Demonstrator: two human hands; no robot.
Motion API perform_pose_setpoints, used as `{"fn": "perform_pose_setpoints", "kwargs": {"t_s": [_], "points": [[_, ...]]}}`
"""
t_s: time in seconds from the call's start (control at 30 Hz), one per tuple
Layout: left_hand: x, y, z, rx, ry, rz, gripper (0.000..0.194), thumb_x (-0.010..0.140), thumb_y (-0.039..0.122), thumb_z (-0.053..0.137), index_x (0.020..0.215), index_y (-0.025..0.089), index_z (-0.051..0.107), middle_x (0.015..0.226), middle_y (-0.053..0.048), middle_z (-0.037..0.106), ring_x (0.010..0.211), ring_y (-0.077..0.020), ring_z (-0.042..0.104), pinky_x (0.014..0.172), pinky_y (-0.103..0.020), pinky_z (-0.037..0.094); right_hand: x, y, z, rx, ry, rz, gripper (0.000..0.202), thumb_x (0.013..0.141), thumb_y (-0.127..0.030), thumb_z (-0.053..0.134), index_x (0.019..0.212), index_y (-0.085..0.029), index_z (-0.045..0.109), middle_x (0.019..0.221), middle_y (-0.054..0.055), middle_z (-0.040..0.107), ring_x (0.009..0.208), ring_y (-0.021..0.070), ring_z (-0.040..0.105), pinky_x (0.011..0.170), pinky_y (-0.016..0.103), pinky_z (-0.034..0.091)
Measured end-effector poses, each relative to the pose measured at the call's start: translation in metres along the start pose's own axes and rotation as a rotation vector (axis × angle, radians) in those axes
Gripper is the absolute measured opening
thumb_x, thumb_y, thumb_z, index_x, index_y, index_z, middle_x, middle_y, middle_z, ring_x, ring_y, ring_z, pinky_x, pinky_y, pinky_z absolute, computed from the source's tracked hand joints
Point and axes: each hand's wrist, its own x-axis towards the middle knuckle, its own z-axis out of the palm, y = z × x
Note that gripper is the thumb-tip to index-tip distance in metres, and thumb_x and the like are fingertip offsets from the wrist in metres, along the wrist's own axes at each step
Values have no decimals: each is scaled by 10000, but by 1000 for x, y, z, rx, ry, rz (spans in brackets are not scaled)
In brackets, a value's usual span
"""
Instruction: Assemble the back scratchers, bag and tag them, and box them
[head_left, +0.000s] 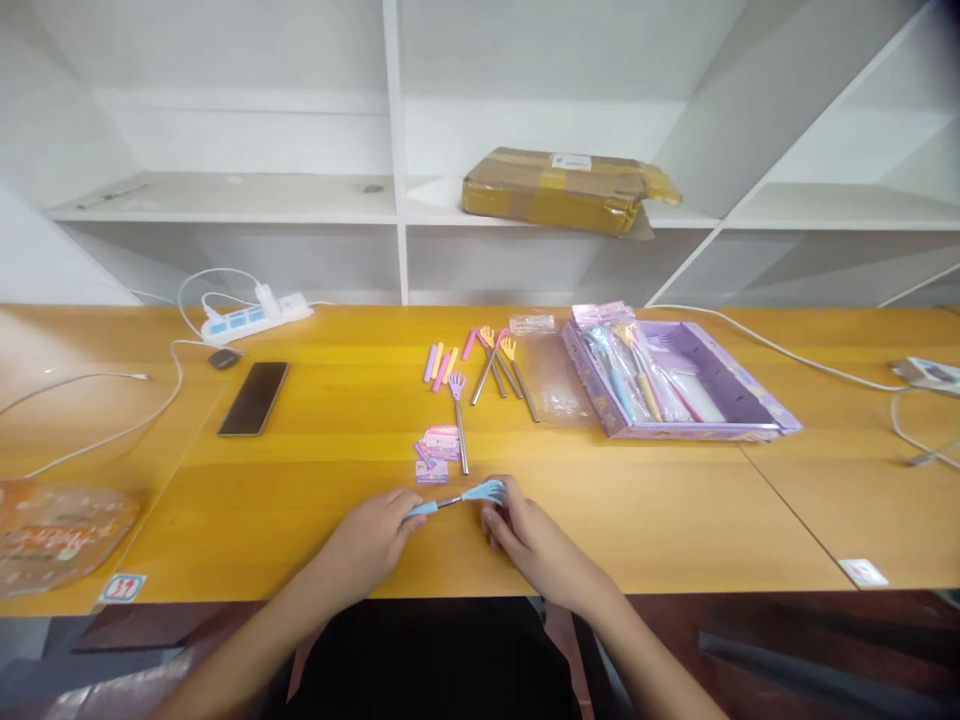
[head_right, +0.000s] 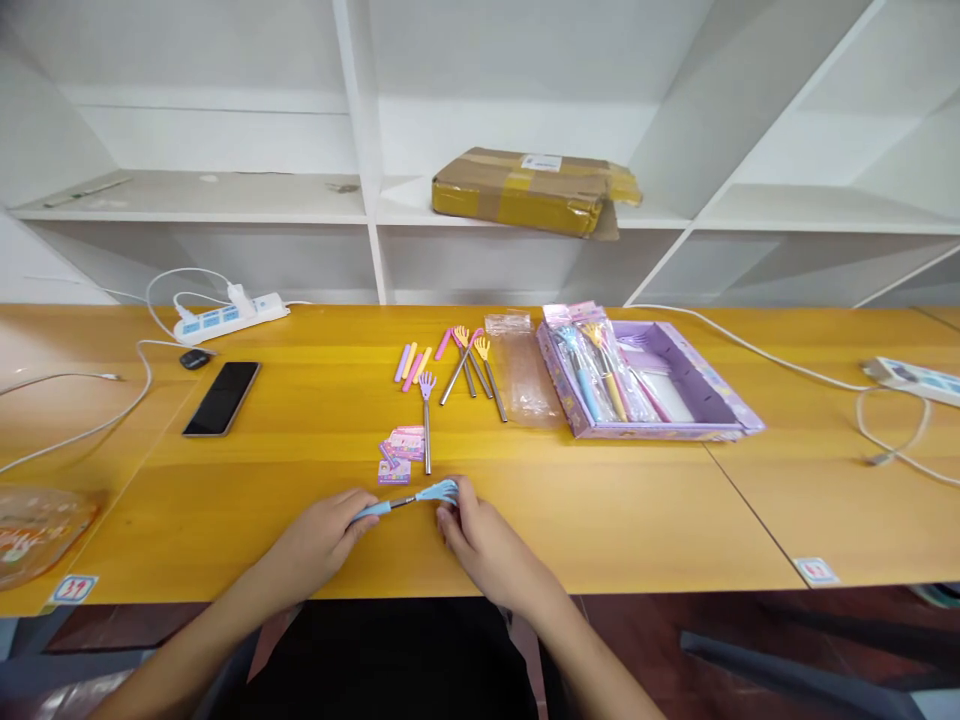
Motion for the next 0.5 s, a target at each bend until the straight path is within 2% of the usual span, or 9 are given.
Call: {"fn": "perform_pose_setpoints", "kwargs": {"t_s": [0.07, 0.13, 0.2, 0.23, 0.33, 0.37, 0.43, 0.5], "points": [[13, 7, -17, -23, 27, 16, 244, 1117, 377, 460, 1163, 249, 662, 1125, -55, 751, 1008, -237, 701, 863, -341, 503, 13, -12, -25, -131, -10, -25, 189, 1121, -414, 400, 1111, -255, 502, 854, 11, 674, 715, 201, 622, 669, 303, 462], [36, 7, -31, -55, 48, 29, 266, 1117, 415, 452, 1152, 255, 661, 1127, -52, 752, 1007, -236, 698, 864, -340, 499, 37, -22, -55, -266, 34, -73, 216, 1107, -421, 426, 1157, -250, 547, 859, 22, 693, 718, 210, 642, 676, 308, 473], [62, -2, -37, -72, 101, 32, 276, 1109, 429, 455, 1108, 244, 660, 1081, -51, 743, 981, -235, 687, 857, -343, 495, 70, -22, -85, -364, 133, -105, 303, 1082, -411, 483, 1327, -244, 542, 959, 52, 733, 782, 220, 685, 717, 314, 500], [74, -9, -36, -86, 136, 24, 270, 1102, 415, 460, 1075, 234, 658, 1027, -47, 733, 944, -230, 679, 838, -339, 494, 87, -18, -98, -432, 229, -71, 374, 1059, -387, 520, 1397, -228, 511, 1035, 78, 745, 827, 234, 708, 734, 321, 509], [96, -33, -21, -197, 349, 1, 265, 1087, 395, 463, 1166, 212, 638, 983, -44, 710, 896, -211, 655, 831, -333, 504, 128, 8, -123, -705, 559, 171, 428, 1043, -348, 500, 1404, -118, 520, 1245, 231, 700, 995, 320, 737, 800, 382, 541], [97, -41, -15, -255, 418, 13, 294, 1086, 396, 466, 1257, 205, 610, 1008, -48, 710, 903, -203, 653, 845, -332, 509, 135, 19, -127, -777, 602, 272, 458, 1036, -349, 505, 1393, -63, 521, 1289, 297, 665, 1047, 355, 735, 821, 407, 548], [95, -54, -6, -368, 478, 58, 401, 1095, 407, 466, 1435, 201, 517, 990, -38, 692, 864, -180, 636, 842, -322, 509, 140, 42, -130, -863, 564, 445, 534, 1005, -365, 561, 1392, 0, 511, 1298, 353, 637, 1098, 398, 734, 862, 435, 554], [90, -62, -1, -460, 540, 79, 479, 1093, 419, 486, 1522, 210, 448, 934, -15, 661, 807, -162, 608, 816, -310, 506, 135, 61, -132, -899, 498, 525, 560, 986, -379, 594, 1395, -6, 511, 1263, 331, 661, 1100, 392, 744, 884, 434, 556]]}}
